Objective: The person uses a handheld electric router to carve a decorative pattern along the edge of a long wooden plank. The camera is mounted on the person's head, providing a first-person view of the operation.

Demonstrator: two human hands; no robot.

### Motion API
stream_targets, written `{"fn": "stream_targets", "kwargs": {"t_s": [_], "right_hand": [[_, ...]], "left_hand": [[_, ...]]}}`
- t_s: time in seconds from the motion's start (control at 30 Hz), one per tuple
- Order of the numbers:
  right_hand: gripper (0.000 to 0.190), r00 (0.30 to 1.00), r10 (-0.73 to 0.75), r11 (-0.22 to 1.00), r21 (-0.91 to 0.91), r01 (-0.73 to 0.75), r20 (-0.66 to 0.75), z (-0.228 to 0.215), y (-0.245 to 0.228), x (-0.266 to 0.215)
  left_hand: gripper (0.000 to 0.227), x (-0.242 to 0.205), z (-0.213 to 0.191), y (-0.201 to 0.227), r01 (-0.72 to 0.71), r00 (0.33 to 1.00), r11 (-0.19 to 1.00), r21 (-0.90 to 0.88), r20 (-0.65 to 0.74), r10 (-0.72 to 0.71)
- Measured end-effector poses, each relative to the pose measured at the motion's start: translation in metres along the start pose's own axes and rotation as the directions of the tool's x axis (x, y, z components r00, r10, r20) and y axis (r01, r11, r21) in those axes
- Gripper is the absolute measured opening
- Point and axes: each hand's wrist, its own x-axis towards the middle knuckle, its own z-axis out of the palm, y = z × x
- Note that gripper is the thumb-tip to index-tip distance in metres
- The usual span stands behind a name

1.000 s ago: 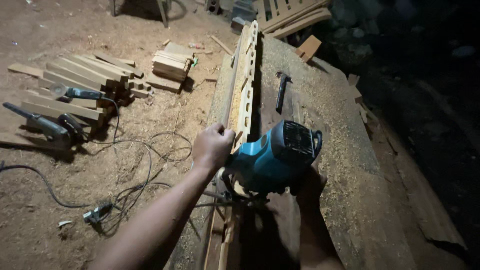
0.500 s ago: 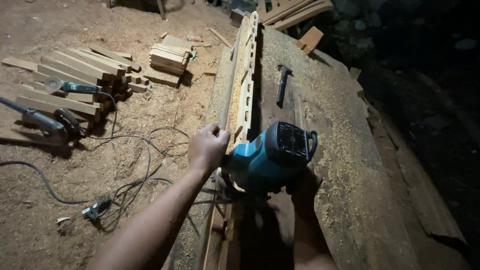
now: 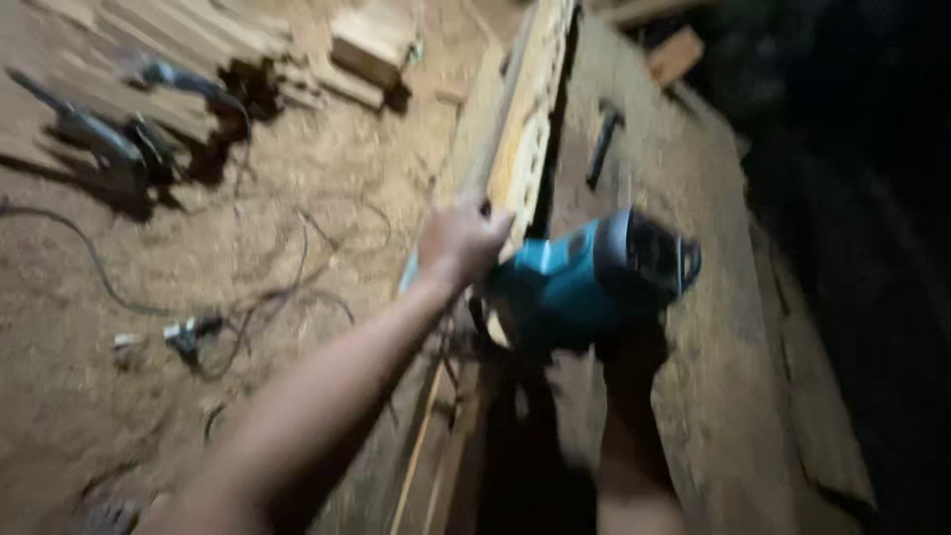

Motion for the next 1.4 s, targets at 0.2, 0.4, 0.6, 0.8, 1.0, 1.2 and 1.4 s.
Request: {"fn": "stream_targets", "kwargs": {"t_s": [0.2, 0.4, 0.6, 0.8, 1.0, 1.2, 1.4], "right_hand": [[0.039, 0.981, -0.182, 0.707, -0.702, 0.08, -0.071, 0.018, -0.019, -0.005], [0.046, 0.937, 0.341, 0.835, 0.484, -0.263, -0.079, 0.009, -0.005, 0.018], [0.034, 0.946, 0.189, 0.979, -0.024, -0.202, -0.262, 0.018, -0.008, 0.033], [0.043, 0.975, -0.218, 0.66, -0.73, 0.179, 0.042, 0.024, -0.02, 0.034], [0.039, 0.95, 0.249, 0.957, 0.199, -0.211, -0.189, 0.012, -0.001, 0.039], [0.034, 0.972, 0.034, 0.902, -0.413, -0.13, -0.233, 0.016, -0.005, 0.036], [0.024, 0.936, 0.122, 0.917, -0.323, -0.233, -0.33, 0.016, 0.001, 0.036]], "left_hand": [[0.041, -0.006, -0.002, -0.002, 0.056, 0.998, 0.998, -0.032, 0.032, -0.055], [0.041, 0.007, 0.0, 0.002, 0.068, 0.997, 0.997, -0.039, 0.046, -0.066], [0.041, 0.016, 0.003, 0.006, 0.068, 0.997, 0.997, -0.029, 0.03, -0.067], [0.044, 0.021, 0.006, 0.004, 0.083, 0.995, 0.996, -0.038, 0.067, -0.08], [0.045, 0.024, 0.007, 0.005, 0.072, 0.996, 0.997, -0.023, 0.059, -0.07], [0.043, 0.024, 0.008, 0.004, 0.098, 0.993, 0.994, -0.045, 0.072, -0.095], [0.041, 0.025, 0.006, 0.005, 0.113, 0.987, 0.994, -0.001, 0.112, -0.112]]}}
